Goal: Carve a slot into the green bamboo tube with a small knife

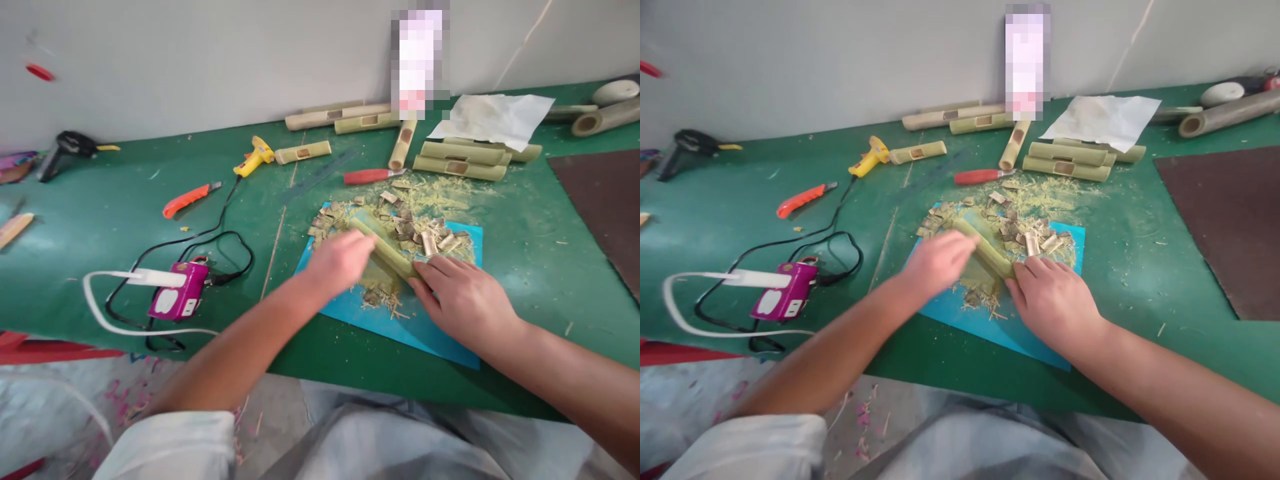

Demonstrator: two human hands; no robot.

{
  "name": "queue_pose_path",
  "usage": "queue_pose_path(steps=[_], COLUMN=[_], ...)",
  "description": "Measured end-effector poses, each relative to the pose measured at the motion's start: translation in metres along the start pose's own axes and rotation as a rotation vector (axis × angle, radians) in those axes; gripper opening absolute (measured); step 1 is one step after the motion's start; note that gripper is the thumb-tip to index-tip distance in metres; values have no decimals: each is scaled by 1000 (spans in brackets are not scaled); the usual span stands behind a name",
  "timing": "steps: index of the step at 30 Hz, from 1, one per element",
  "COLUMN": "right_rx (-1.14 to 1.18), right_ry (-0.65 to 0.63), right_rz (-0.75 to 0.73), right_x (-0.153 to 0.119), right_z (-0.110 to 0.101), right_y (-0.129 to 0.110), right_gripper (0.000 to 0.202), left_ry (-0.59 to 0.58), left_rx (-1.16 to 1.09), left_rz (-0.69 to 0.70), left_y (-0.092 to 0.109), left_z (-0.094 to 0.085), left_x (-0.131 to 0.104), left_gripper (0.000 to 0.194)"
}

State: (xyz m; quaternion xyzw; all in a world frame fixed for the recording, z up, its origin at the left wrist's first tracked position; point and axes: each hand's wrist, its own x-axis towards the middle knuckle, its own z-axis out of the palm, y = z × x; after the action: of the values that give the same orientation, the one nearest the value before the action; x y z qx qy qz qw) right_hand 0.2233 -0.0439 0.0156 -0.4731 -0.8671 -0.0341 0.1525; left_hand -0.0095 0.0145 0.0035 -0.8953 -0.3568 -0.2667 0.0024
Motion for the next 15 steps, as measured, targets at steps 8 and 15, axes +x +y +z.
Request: queue_pose_path(steps=[8, 15], right_rx=[12, 6], right_ry=[-5, 1], right_rz=[5, -2], right_x=[1, -1], right_z=[1, 2], right_y=[1, 2], right_gripper=[31, 30], left_ry=[12, -17], left_rx=[-38, -41], left_rz=[8, -8], left_y=[2, -4], left_z=[3, 4], left_x=[-5, -3], left_gripper=[28, 28])
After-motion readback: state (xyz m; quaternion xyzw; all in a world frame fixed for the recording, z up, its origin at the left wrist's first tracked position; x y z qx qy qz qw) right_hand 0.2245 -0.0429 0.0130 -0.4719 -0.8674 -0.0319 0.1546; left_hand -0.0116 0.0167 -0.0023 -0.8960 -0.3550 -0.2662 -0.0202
